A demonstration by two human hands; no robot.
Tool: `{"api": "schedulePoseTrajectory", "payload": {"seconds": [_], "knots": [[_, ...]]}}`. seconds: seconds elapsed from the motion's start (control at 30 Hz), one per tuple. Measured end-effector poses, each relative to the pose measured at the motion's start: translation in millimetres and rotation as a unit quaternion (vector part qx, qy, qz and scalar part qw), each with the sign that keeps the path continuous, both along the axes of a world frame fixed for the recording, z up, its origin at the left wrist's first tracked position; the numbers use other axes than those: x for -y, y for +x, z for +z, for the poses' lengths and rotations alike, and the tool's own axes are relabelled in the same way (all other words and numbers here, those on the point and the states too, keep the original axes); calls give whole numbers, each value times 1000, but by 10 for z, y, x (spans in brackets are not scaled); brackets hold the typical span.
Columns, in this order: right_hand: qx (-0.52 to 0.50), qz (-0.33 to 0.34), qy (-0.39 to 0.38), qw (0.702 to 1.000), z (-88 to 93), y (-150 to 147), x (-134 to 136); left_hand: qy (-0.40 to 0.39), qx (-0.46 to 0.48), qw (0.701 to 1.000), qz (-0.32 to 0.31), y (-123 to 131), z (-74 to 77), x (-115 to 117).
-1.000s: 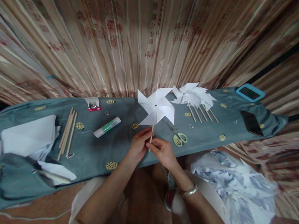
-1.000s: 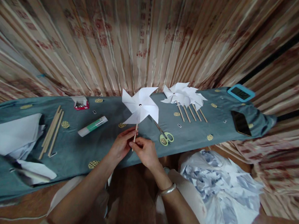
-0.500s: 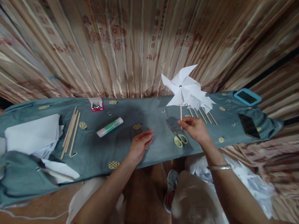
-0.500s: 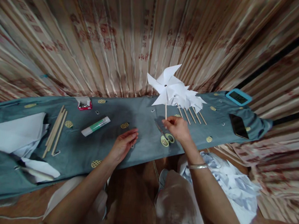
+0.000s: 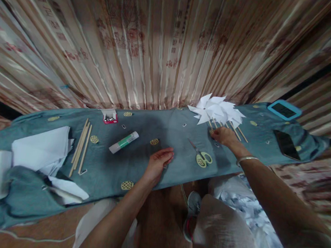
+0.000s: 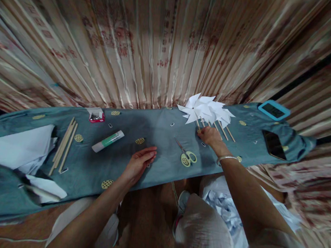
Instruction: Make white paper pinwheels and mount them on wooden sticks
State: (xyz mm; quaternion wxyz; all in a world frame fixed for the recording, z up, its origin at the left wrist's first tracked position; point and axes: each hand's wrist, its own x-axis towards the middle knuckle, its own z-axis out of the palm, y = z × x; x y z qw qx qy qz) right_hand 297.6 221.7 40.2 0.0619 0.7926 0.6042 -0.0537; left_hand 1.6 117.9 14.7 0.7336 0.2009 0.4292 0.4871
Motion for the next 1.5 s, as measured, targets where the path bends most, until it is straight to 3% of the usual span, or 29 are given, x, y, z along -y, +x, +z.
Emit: {"api": "schedulePoseTrajectory", "payload": {"seconds": [0.37,0.6,0.8,0.87,1.0,1.2,1.5], "knots": [[13,-4,-22,1000,-60,62,-102,-10,0,1000,3,6,-13,3],[26,3,11,1000,86,-5,5,-7,3,1000,0,-1,-5,6],[-40,102,107,988,247,-609,564,2,1,1000,-3,5,6,41],[-98,145,124,977,223,-908,778,6,4,1000,-5,-1,17,67],[-274,190,195,922,41,-1414,1058,28,-4,1000,-3,-46,44,119],[-312,202,186,909,-245,-1763,1164,53,-10,999,7,-181,57,170],[-317,190,180,911,-356,-1984,1091,76,-24,997,23,-429,128,264]]}}
